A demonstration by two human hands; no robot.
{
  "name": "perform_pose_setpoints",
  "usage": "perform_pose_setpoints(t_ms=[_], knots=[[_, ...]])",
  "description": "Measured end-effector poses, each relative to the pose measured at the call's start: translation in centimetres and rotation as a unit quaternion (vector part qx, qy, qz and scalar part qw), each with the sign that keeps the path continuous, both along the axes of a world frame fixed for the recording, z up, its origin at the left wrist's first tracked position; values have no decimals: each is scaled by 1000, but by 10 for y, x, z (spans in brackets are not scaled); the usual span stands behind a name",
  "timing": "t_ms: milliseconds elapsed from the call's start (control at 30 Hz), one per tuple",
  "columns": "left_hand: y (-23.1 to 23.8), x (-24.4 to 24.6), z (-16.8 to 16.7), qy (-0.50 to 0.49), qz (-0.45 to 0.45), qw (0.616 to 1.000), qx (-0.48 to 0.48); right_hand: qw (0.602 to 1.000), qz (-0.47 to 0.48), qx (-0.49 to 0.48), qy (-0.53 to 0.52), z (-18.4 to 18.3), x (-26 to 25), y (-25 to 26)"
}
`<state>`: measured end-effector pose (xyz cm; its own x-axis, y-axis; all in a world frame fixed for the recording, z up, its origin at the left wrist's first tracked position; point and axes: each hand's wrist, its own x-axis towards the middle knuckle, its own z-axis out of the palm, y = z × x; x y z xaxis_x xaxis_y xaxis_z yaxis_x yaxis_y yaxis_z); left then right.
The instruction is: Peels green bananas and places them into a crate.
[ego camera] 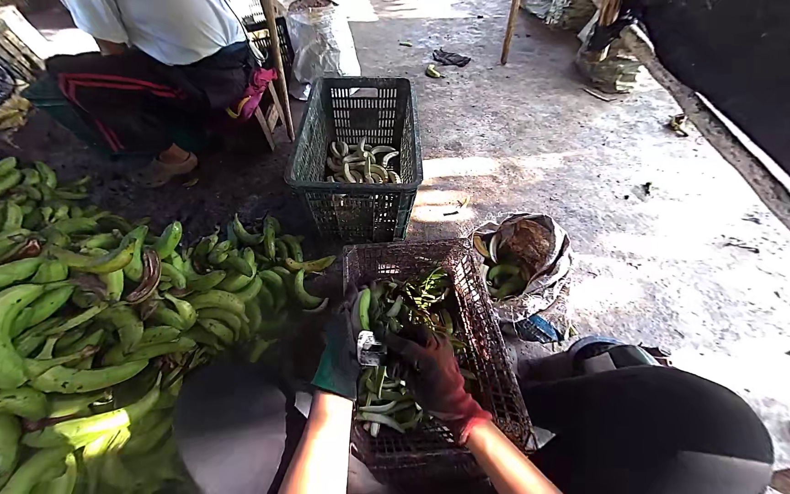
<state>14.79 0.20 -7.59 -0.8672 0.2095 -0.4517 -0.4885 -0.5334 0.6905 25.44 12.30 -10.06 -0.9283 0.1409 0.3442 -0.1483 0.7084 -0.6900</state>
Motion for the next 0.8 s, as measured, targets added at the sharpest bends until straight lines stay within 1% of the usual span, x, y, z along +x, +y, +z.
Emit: perform_pose_setpoints(t_ms=[33,100,133,167,200,233,267,300,367,400,467,500,533,567,600,633,667,700,733,767,800], knots=[[3,4,3,-18,-12,1000,-18,1000,-11,-7,-23,2,-4,-1],[4,13,3,-20,-33,998,-50,988,-52,-55,-136,4,-21,5],[4,17,7,-22,-46,998,-35,978,-78,-94,-172,-2,-31,12],[4,18,11,-31,-55,998,-8,970,-99,-142,-174,-9,-37,19],[3,16,14,-33,-54,998,7,964,-106,-194,-147,-12,-38,23],[2,13,15,-31,-42,999,11,963,-94,-227,-107,-12,-33,23],[-1,9,13,-29,-32,999,4,967,-65,-236,-75,-10,-22,20],[-4,6,7,-29,-28,999,4,972,-32,-224,-63,-6,-9,14],[-2,4,6,-43,-50,998,11,989,17,-143,-42,-5,7,4],[2,5,7,-52,-66,996,16,994,15,-105,-30,-7,6,3],[6,13,4,-44,-83,995,15,994,-47,-96,-36,-10,-8,7],[6,16,1,-46,-95,994,27,987,-88,-123,-49,-12,-17,13],[5,19,1,-54,-99,992,56,972,-115,-193,-68,-13,-25,20],[4,20,3,-56,-100,990,87,945,-124,-294,-75,-12,-30,28],[2,19,8,-46,-100,988,110,911,-119,-388,-72,-8,-31,36],[-1,15,17,-28,-99,988,115,883,-103,-450,-87,0,-28,46],[-4,9,31,4,-95,991,92,870,-79,-467,-135,12,-20,61],[-6,-2,50,68,-85,994,26,874,-49,-428,-224,27,-11,79],[-7,-18,72,155,-59,984,-57,880,-13,-334,-336,44,-4,98],[-5,-41,94,257,-23,955,-145,870,24,-208,-445,60,0,112],[5,-73,116,333,35,920,-204,843,49,-96,-527,72,2,121]])
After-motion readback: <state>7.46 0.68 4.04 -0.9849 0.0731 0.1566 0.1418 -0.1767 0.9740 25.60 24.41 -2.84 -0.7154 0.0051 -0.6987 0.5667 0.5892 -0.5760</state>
